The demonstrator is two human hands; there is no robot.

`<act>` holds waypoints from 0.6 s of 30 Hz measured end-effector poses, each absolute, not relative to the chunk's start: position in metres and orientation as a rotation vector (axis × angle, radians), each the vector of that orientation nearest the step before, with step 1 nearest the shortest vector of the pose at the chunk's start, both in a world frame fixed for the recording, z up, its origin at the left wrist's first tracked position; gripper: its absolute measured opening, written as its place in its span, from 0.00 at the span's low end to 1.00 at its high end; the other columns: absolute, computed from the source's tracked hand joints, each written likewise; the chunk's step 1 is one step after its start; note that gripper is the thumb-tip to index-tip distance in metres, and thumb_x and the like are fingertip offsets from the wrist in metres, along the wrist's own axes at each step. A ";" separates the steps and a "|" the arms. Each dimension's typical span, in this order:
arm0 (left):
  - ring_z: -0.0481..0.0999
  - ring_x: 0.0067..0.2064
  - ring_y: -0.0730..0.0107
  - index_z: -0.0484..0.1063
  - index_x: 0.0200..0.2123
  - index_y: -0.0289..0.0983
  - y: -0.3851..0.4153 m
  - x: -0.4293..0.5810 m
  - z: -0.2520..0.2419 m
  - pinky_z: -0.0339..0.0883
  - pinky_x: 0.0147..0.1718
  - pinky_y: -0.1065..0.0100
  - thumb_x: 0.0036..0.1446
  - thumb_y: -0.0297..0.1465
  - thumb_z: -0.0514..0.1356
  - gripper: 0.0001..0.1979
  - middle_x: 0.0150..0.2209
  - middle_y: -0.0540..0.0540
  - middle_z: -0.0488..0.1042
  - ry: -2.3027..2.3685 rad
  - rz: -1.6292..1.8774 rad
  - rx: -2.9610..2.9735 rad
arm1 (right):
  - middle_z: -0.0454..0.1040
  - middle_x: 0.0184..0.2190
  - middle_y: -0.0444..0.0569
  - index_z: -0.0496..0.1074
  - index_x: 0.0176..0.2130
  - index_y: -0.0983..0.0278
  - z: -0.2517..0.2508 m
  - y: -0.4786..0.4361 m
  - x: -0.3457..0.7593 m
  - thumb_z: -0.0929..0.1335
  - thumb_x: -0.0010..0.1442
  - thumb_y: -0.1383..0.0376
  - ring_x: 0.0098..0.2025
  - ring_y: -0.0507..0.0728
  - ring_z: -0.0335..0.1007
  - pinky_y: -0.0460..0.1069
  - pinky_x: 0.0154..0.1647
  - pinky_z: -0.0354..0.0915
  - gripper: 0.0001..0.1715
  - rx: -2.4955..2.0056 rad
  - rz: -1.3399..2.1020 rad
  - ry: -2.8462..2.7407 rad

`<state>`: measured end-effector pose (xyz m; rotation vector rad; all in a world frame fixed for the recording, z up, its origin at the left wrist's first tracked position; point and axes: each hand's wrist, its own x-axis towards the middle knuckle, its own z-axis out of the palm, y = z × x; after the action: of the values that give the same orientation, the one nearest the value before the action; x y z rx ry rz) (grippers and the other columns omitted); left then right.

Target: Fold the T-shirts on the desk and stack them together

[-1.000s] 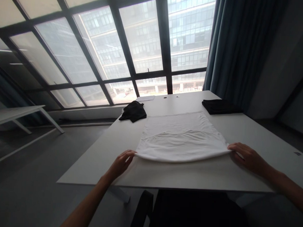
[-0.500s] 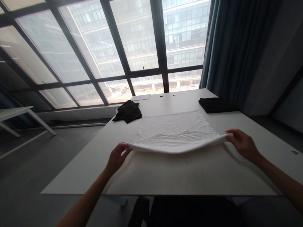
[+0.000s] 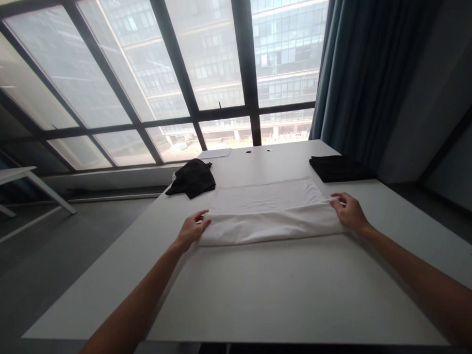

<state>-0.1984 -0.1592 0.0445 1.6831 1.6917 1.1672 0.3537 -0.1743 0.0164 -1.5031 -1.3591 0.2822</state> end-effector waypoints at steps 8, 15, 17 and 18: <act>0.76 0.34 0.66 0.74 0.54 0.31 -0.105 -0.208 0.079 0.71 0.34 0.68 0.37 0.47 0.75 0.43 0.34 0.47 0.76 1.447 1.259 1.432 | 0.78 0.38 0.54 0.78 0.43 0.64 0.050 -0.113 0.367 0.71 0.54 0.58 0.42 0.61 0.73 0.52 0.40 0.71 0.18 -1.496 0.172 -1.338; 0.75 0.30 0.68 0.78 0.42 0.31 -0.015 -0.179 0.069 0.69 0.29 0.70 0.32 0.39 0.76 0.32 0.29 0.47 0.77 1.634 1.272 1.422 | 0.76 0.32 0.51 0.78 0.41 0.67 0.039 -0.013 0.356 0.70 0.52 0.62 0.32 0.57 0.70 0.50 0.37 0.66 0.17 -1.677 0.206 -1.362; 0.74 0.29 0.68 0.79 0.39 0.31 -0.001 -0.175 0.059 0.68 0.28 0.71 0.31 0.38 0.77 0.29 0.27 0.48 0.76 1.715 1.233 1.436 | 0.76 0.30 0.50 0.78 0.39 0.67 0.027 0.003 0.355 0.70 0.50 0.63 0.32 0.57 0.69 0.50 0.37 0.65 0.15 -1.758 0.227 -1.370; 0.74 0.29 0.68 0.79 0.38 0.32 0.003 -0.176 0.055 0.68 0.27 0.71 0.31 0.38 0.77 0.29 0.27 0.48 0.76 1.726 1.219 1.443 | 0.76 0.30 0.50 0.78 0.38 0.67 0.022 0.008 0.356 0.70 0.50 0.63 0.32 0.56 0.69 0.50 0.37 0.65 0.15 -1.776 0.236 -1.376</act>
<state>-0.1765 0.0033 0.0548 1.4429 1.7257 1.2188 0.3561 0.0080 0.0224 -1.7757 -1.3761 0.2363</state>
